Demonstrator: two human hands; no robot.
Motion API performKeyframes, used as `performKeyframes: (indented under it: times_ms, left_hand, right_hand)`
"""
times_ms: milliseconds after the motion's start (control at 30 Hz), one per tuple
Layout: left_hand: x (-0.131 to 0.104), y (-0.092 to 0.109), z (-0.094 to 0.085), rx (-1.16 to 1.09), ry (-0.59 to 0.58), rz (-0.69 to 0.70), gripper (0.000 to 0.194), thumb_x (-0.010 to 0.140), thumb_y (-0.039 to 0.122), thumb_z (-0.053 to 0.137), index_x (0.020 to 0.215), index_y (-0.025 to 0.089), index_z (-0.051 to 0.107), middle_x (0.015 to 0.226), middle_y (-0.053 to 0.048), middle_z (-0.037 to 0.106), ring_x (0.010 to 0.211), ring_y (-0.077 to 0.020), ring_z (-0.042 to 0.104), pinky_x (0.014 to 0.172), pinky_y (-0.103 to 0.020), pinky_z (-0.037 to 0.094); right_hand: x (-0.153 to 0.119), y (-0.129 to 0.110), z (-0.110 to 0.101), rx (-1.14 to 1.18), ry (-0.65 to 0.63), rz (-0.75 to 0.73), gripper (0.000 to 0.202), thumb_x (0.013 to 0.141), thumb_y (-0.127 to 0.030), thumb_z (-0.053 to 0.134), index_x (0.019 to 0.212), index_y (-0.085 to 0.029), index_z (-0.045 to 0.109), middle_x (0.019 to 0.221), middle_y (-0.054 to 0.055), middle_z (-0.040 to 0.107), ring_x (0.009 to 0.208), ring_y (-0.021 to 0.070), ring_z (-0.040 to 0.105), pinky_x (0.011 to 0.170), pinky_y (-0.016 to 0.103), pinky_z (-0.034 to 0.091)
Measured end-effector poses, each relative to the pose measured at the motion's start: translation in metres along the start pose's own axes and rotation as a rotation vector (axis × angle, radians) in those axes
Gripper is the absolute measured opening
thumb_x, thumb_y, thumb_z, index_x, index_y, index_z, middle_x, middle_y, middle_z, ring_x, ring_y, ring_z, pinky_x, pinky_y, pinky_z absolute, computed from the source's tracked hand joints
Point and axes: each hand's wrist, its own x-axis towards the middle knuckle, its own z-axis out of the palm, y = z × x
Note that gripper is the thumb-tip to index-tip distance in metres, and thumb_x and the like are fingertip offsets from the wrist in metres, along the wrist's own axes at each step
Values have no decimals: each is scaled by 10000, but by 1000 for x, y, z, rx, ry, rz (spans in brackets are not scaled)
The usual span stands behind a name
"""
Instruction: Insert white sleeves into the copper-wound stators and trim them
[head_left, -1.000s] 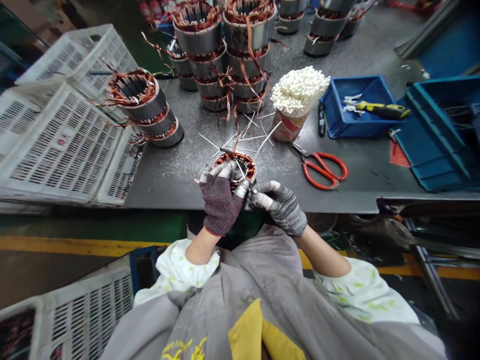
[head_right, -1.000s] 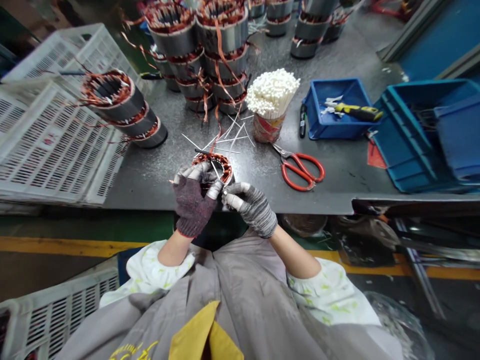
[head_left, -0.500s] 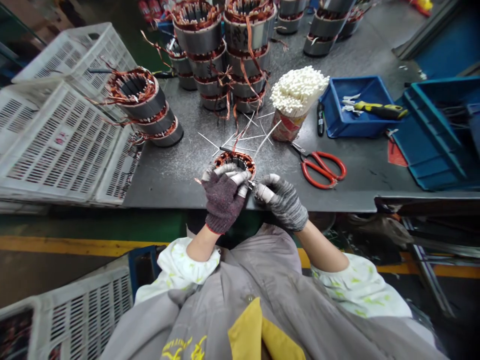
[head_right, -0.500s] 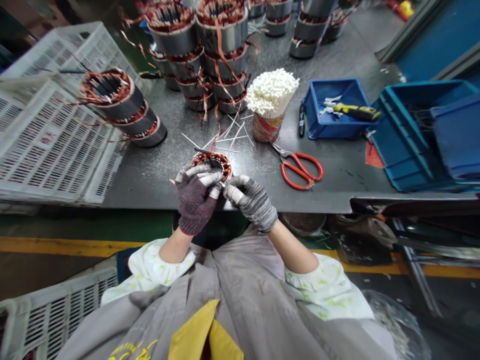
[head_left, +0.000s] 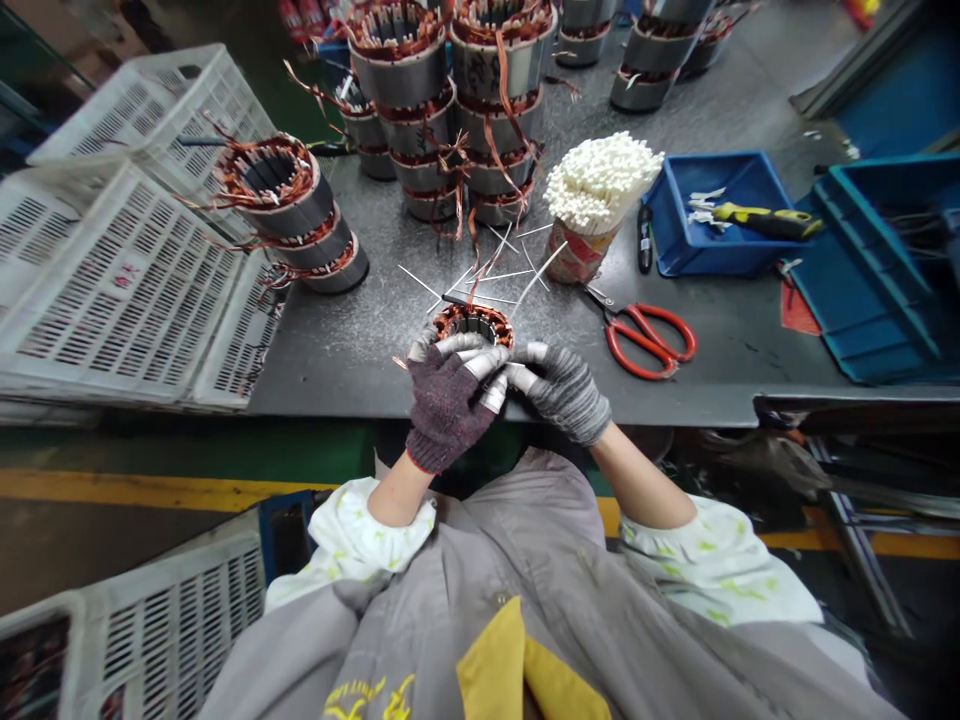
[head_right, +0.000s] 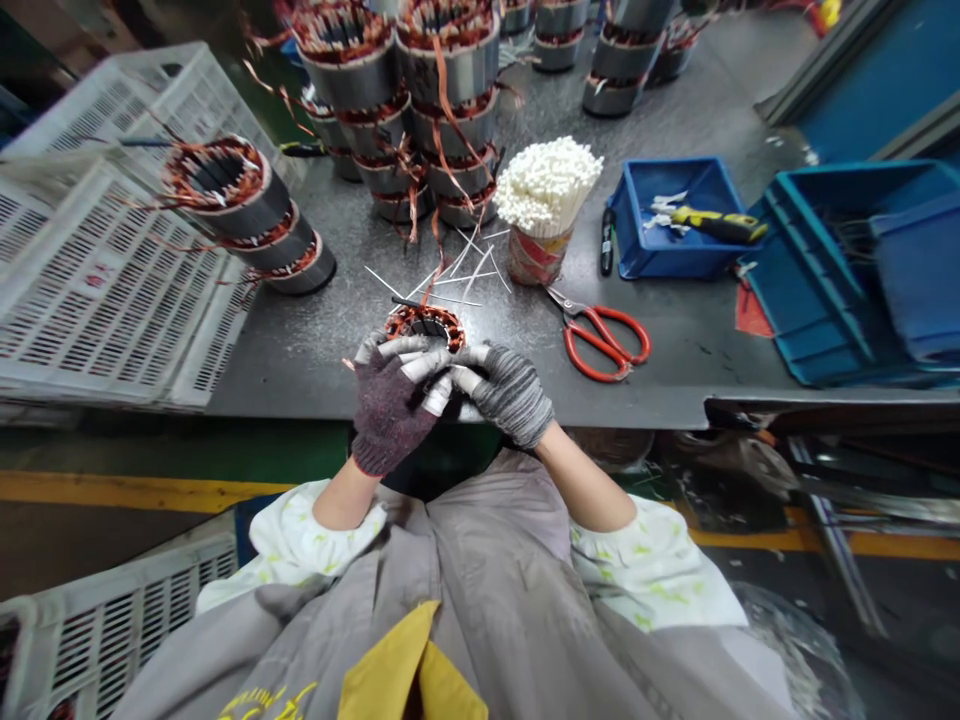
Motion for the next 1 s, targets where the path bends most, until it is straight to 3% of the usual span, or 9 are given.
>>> performKeyframes:
  times_ms: [100,267,367,500,533,633,700,867,1000]
  left_hand:
    - [-1,-1,-1,-23,-26,6,195,942,307,601,1111,279,693,1061,-4,774,1192,-228,645,1173,-498,318]
    - [-2,1,1,28,-21,-50,232,920,321,581,1113,245,687,1162,-45,745,1259,-265,599,1156,-519,325]
    - [-1,4,2,39,-9,-133,186,908,323,605,1053,249,695,1155,-41,745,1260,-267,596,1135,-507,351]
    - [1,5,0,40,-6,-172,115,919,317,630,988,260,702,1077,-23,761,1234,-251,612,1132,-489,356]
    - [1,6,0,43,-6,-168,119,924,318,629,995,257,702,1079,-26,760,1229,-252,615,1130,-490,356]
    - [0,6,0,89,-34,-167,152,916,344,644,1023,253,702,1114,-41,751,1220,-273,616,1140,-512,332]
    - [0,6,2,132,-43,-160,183,896,373,664,1024,247,699,1127,-51,745,1229,-293,608,1154,-528,306]
    - [0,7,8,180,-17,-152,162,883,357,650,963,221,688,1050,-68,746,1208,-309,614,1141,-539,312]
    - [3,5,16,232,-81,-227,235,802,403,715,927,206,684,1047,-108,734,1161,-369,615,1062,-570,367]
  right_hand:
    - [1,-5,-9,-242,-81,-143,285,966,-391,551,1029,-213,765,960,78,740,832,205,661,773,345,502]
    - [9,-25,-5,-573,29,-265,351,941,-396,520,734,-186,710,725,83,649,688,200,555,695,358,440]
    - [10,-38,-8,-403,200,-253,353,938,-428,497,698,-211,639,718,72,620,704,208,571,714,374,471]
    - [8,-43,-34,83,624,-262,337,1006,-438,408,791,-259,596,767,50,594,719,208,610,728,397,505]
    - [8,-41,-40,80,563,-259,317,1006,-434,434,813,-263,618,788,55,610,736,213,617,730,400,502]
    - [13,-30,-46,-215,35,-246,276,958,-464,572,894,-239,719,891,96,680,818,248,627,765,423,490]
    - [18,-24,-40,-383,-168,-278,322,935,-501,599,975,-219,749,961,117,702,863,267,623,798,439,482]
    - [36,-26,-20,-588,-275,-401,360,986,-462,463,943,-230,735,958,111,714,862,261,584,812,436,456]
    - [54,-25,-8,-690,-210,-448,351,975,-445,455,908,-220,716,910,117,696,830,261,570,813,445,447]
